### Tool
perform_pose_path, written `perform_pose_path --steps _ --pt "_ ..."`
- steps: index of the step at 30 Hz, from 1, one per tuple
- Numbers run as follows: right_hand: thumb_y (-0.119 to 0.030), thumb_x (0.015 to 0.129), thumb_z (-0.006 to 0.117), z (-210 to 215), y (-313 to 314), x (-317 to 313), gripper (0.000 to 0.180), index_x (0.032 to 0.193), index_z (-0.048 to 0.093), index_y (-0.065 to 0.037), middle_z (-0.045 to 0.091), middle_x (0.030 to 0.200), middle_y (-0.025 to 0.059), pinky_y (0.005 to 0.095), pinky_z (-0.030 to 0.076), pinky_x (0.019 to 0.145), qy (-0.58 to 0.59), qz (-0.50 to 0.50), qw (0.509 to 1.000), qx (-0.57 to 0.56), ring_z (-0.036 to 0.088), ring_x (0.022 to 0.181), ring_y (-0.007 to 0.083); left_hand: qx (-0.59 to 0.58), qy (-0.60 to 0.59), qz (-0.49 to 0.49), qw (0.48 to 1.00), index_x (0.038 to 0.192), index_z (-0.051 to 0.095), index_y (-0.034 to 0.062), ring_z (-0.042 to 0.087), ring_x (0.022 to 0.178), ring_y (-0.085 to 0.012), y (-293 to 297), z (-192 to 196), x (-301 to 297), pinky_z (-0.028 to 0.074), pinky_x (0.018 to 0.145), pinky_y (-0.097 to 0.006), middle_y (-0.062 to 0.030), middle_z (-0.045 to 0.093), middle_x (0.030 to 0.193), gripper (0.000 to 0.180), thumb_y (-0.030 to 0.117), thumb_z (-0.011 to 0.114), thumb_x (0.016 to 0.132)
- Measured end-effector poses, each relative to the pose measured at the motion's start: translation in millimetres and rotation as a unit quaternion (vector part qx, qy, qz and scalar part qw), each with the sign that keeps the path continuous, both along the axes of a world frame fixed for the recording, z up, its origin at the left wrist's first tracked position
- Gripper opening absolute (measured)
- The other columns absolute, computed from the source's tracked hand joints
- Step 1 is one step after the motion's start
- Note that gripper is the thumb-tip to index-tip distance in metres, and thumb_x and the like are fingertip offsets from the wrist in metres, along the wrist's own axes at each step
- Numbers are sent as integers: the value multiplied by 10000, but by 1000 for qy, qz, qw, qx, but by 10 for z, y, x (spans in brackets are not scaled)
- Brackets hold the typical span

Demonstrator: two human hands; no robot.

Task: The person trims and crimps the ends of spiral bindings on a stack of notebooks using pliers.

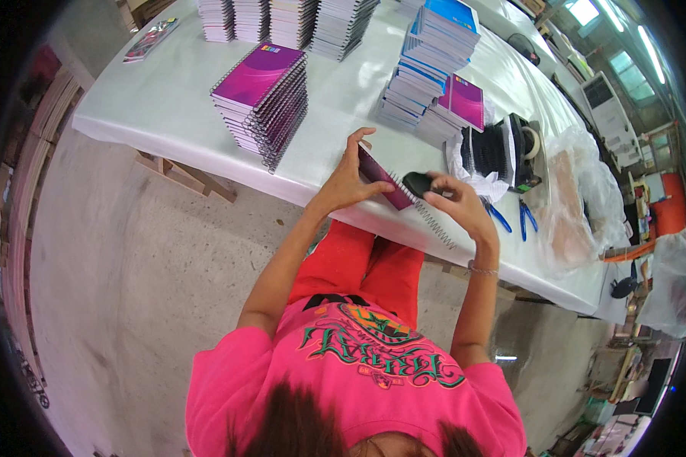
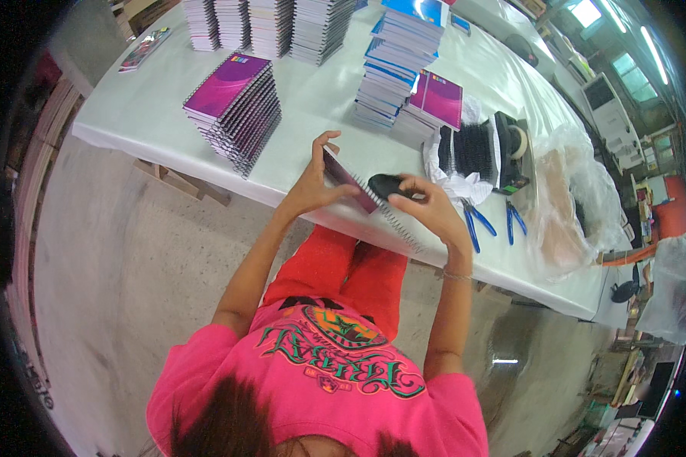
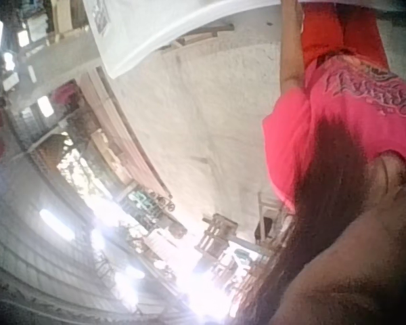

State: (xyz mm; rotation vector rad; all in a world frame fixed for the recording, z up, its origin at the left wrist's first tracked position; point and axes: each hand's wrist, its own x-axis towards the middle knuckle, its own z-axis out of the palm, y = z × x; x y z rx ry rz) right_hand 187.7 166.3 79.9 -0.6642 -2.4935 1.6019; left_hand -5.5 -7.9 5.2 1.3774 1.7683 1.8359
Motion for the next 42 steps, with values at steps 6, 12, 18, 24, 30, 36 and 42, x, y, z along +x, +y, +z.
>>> perform_pose_path --steps 6,12,18,24,30,36,42 --pt "-233 839 762 57 -19 -41 277 973 641 -22 617 1261 116 274 452 843 91 -27 983 -154 557 908 121 -28 -32 -19 999 1434 257 128 453 1164 -271 -8 9 -24 376 1010 -386 -173 419 1208 1043 281 908 634" --pt "-230 820 766 130 -136 -60 284 947 637 -12 661 1080 81 282 463 792 72 44 996 -37 570 870 135 -49 -10 -26 998 1392 305 131 501 1074 -271 -33 -12 -67 402 974 -373 -155 467 1207 937 306 888 679" --pt "-347 816 768 132 -171 -282 391 935 637 2 650 1045 99 277 464 748 57 -38 988 -135 577 861 145 -20 -23 -29 999 1380 313 132 495 1062 -254 -37 -23 -94 401 964 -363 -141 456 1144 918 300 885 682" --pt "-290 834 763 119 -36 -411 332 992 638 -26 629 1019 6 246 438 774 37 -4 998 -42 532 849 94 -35 -55 -55 996 1376 314 126 492 1070 -260 -19 -3 -127 396 971 -363 -140 453 1151 916 300 884 681" --pt "-270 831 772 58 -151 -386 310 989 652 -32 636 1088 21 251 440 793 64 10 997 -40 541 866 99 -13 -40 -54 998 1383 305 122 479 1053 -252 25 -32 -151 393 961 -353 -129 439 1140 935 308 888 675" --pt "-203 844 750 149 -248 -360 220 942 629 -48 565 1348 120 291 435 935 78 24 992 -97 552 1041 138 -42 -38 -57 997 1388 309 139 483 1033 -231 -1 -31 -111 397 950 -347 -132 438 1139 919 269 883 681" --pt "-216 841 753 168 -260 -502 248 970 634 -39 581 1291 87 283 433 920 99 43 987 -123 549 1004 128 -40 -66 -76 994 1386 312 131 502 988 -218 -23 -31 -105 415 923 -351 -127 456 1119 906 227 880 686"
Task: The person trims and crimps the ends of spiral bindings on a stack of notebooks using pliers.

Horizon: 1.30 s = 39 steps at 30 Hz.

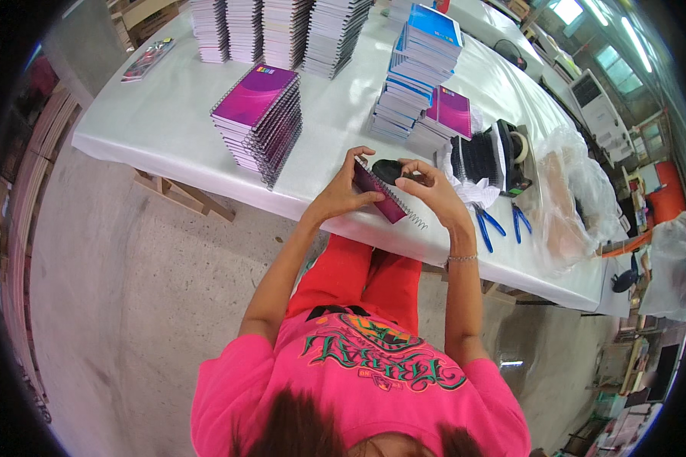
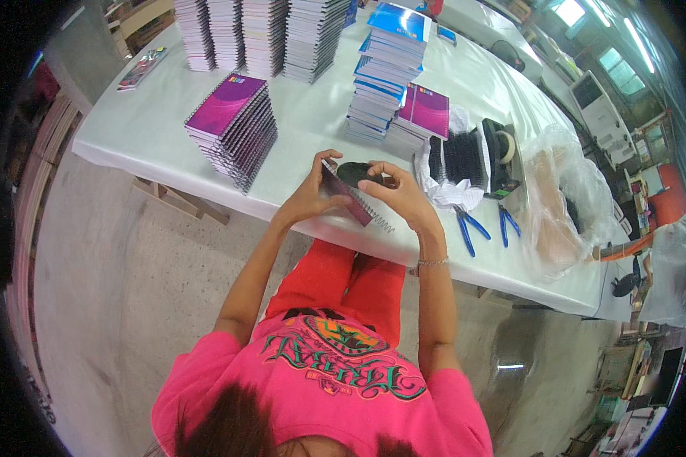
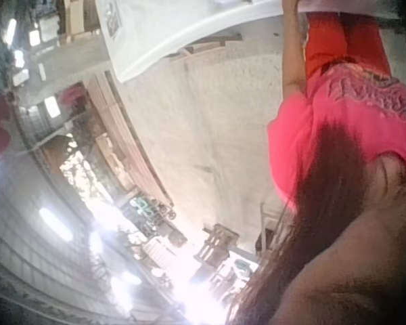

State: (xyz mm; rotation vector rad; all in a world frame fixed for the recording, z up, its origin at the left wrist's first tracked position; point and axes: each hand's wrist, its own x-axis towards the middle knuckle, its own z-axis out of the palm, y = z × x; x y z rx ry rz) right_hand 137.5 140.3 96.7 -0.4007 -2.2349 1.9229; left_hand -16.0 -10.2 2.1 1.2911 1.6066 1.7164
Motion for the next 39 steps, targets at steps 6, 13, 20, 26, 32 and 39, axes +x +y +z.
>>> perform_pose_path --steps 6,13,20,26,32,39 --pt "-252 822 771 -199 89 -146 343 1058 625 -50 605 1201 84 303 440 928 -9 -100 983 154 568 1019 163 31 -6 2 999 1349 342 89 509 1020 -236 34 55 25 417 936 -374 -130 490 1167 843 231 866 703" --pt "-259 811 753 -678 725 749 450 1203 610 -92 531 1317 215 459 317 1067 3 -410 784 465 442 1273 378 67 4 183 981 1282 416 35 478 1162 -296 187 -123 361 358 1012 -357 -154 495 1222 478 230 650 914" --pt "-298 852 720 -941 733 1667 482 1276 587 -112 568 1182 167 462 383 984 -198 -381 754 498 519 1164 349 16 -63 137 988 1145 577 5 596 1004 -225 37 14 299 447 915 -315 -115 614 1062 261 175 610 949" --pt "-148 848 720 -635 18 1244 393 1218 605 -79 578 1067 108 341 466 865 -12 -405 825 394 583 964 256 -8 -33 143 989 1073 680 6 567 735 -68 -5 197 261 472 698 -222 -18 659 817 203 122 671 907" --pt "-100 764 748 -339 -942 481 402 1145 628 -61 599 1064 145 377 503 810 95 -280 902 314 614 968 294 -27 -35 155 987 1102 690 3 612 725 -70 -115 297 376 504 678 -227 -43 705 847 222 80 658 897" --pt "-104 720 778 -456 -1128 268 448 1152 658 -86 600 1079 164 392 515 811 134 -267 892 339 614 974 325 -10 -46 158 986 1115 678 -26 686 901 -118 -253 383 519 538 773 -246 -95 739 929 239 -7 570 903"
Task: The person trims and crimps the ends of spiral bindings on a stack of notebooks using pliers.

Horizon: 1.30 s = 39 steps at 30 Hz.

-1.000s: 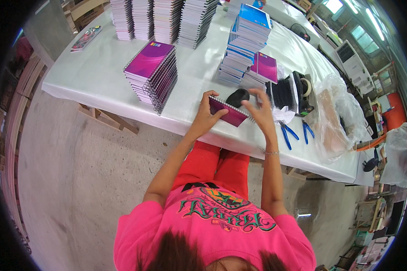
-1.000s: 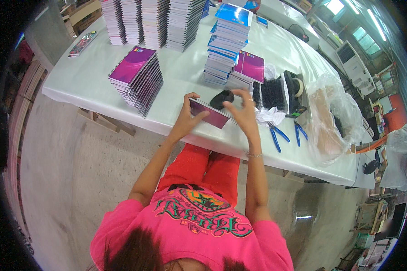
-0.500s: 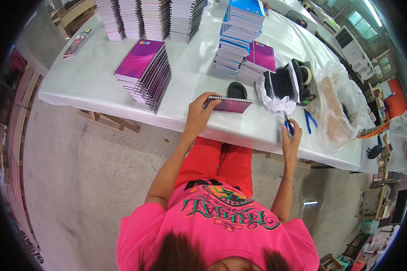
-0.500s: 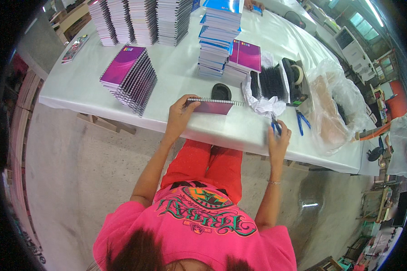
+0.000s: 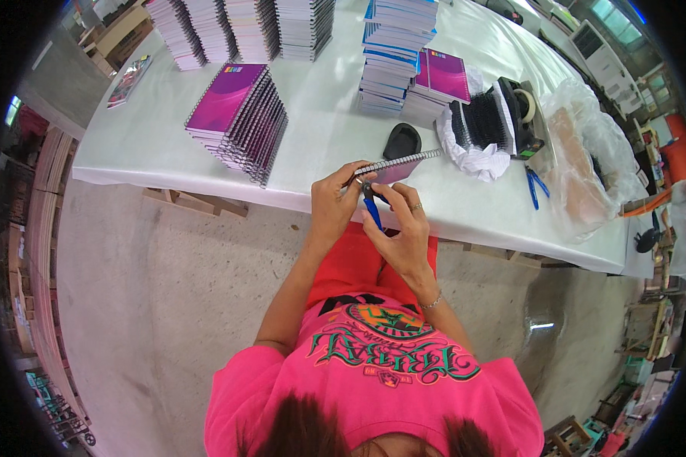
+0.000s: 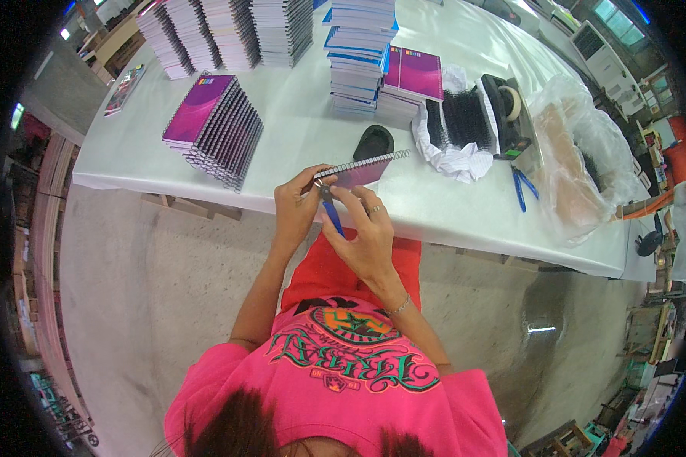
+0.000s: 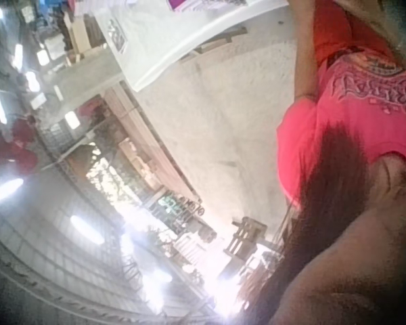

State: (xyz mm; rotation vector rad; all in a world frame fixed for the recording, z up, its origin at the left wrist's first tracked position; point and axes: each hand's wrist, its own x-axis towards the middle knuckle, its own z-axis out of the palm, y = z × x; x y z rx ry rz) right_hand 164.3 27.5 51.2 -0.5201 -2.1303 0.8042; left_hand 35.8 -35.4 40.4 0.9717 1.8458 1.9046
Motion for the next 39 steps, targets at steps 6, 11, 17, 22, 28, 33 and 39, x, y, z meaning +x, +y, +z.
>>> perform_pose_path --steps 6,11,17,22,28,33,39 --pt "-62 738 759 -20 -45 -9 451 1176 655 -62 595 1055 115 312 514 719 9 7 1000 2 614 893 232 8 50 24 998 1125 666 1 728 897 -195 -31 -3 37 559 729 -290 -143 739 940 256 -4 543 900" --pt "-57 746 770 -20 -53 -8 427 1161 671 -55 594 1028 107 310 520 699 20 5 1000 10 616 857 221 -16 41 33 998 1122 671 -31 708 900 -146 -63 56 83 544 755 -260 -134 745 948 296 -58 516 872" --pt "-117 834 726 45 -73 10 315 1118 653 -3 603 977 118 282 532 635 12 26 1000 3 635 797 213 -23 71 43 996 1123 669 -19 712 882 -151 -66 66 108 543 742 -263 -140 744 953 299 -57 509 873" --pt "-240 950 610 249 126 117 306 1119 563 10 611 945 128 280 546 613 71 274 692 -664 654 767 214 -29 93 82 992 1134 667 5 715 862 -161 -72 54 226 542 722 -276 -147 740 952 299 -52 525 877" --pt "-214 952 603 236 605 274 284 1165 553 -33 606 1021 110 314 529 743 -96 243 852 -454 647 865 183 -12 112 107 988 1141 679 29 675 771 -122 -136 231 93 543 660 -262 -84 731 935 267 -23 594 893" --pt "-136 876 624 -113 1469 872 294 1154 577 -52 597 1033 156 405 460 828 -183 -12 982 49 596 943 336 39 122 268 955 1202 655 28 604 789 -62 -459 1054 -470 491 654 -198 -21 698 933 279 44 645 923" --pt "-206 877 659 -553 1995 1262 310 1170 616 -112 591 1135 136 478 355 970 -159 -196 950 183 533 1109 317 145 114 329 926 1199 630 -17 588 797 -58 -715 1378 -1250 459 696 -184 -63 677 890 323 123 690 914"
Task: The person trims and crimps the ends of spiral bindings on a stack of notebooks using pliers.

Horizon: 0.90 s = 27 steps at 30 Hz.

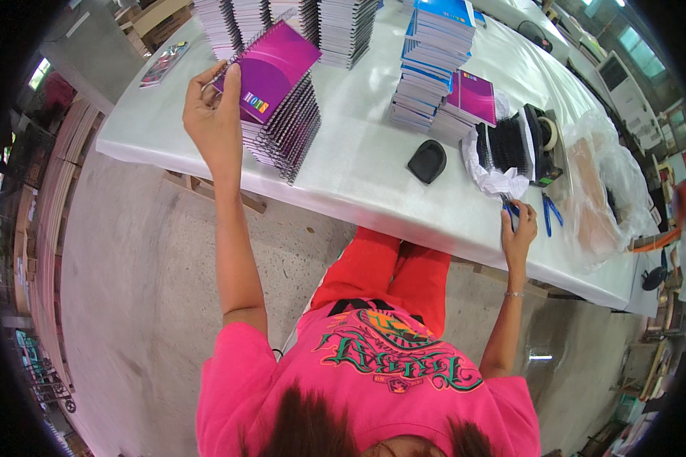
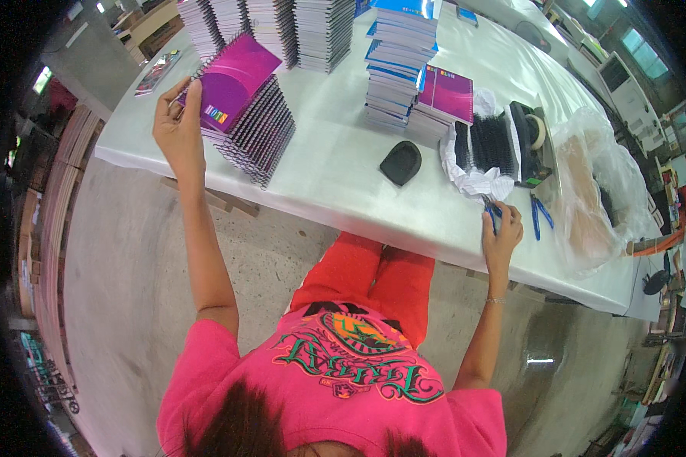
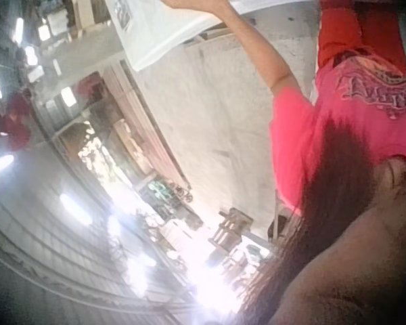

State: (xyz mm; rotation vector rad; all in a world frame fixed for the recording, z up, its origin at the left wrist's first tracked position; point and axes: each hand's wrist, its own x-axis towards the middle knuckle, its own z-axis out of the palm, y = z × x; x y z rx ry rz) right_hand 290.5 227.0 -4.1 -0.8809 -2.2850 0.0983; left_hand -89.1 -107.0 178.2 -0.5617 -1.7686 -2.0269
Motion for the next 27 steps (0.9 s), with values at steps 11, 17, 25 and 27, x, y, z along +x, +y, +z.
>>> perform_pose_path --steps 11,17,25,27 --pt "-123 889 649 554 111 -345 180 1064 677 -89 641 1036 113 400 448 852 124 -67 987 79 608 956 283 -74 -41 78 993 1049 665 -41 517 792 -99 -163 -821 -614 432 738 -240 -49 621 917 318 241 703 907" --pt "-133 907 644 835 239 -857 167 1055 693 -73 657 1010 88 332 475 831 200 21 979 -21 627 912 201 -36 -80 25 996 1040 655 -22 521 834 -104 -118 -849 -553 434 742 -245 -49 614 921 318 266 699 912" --pt "-343 942 642 934 558 -1699 446 1148 608 51 642 956 128 295 525 768 242 67 885 -391 624 872 173 -119 114 276 947 1149 574 31 453 1105 -214 -64 -534 30 363 946 -368 -104 511 1165 310 248 649 941" --pt "-326 930 666 950 599 -1761 460 1161 591 64 640 925 114 286 542 730 231 64 828 -507 630 842 163 -131 162 298 932 1152 564 43 436 1132 -231 -14 -490 237 342 972 -382 -108 495 1173 276 210 638 945"
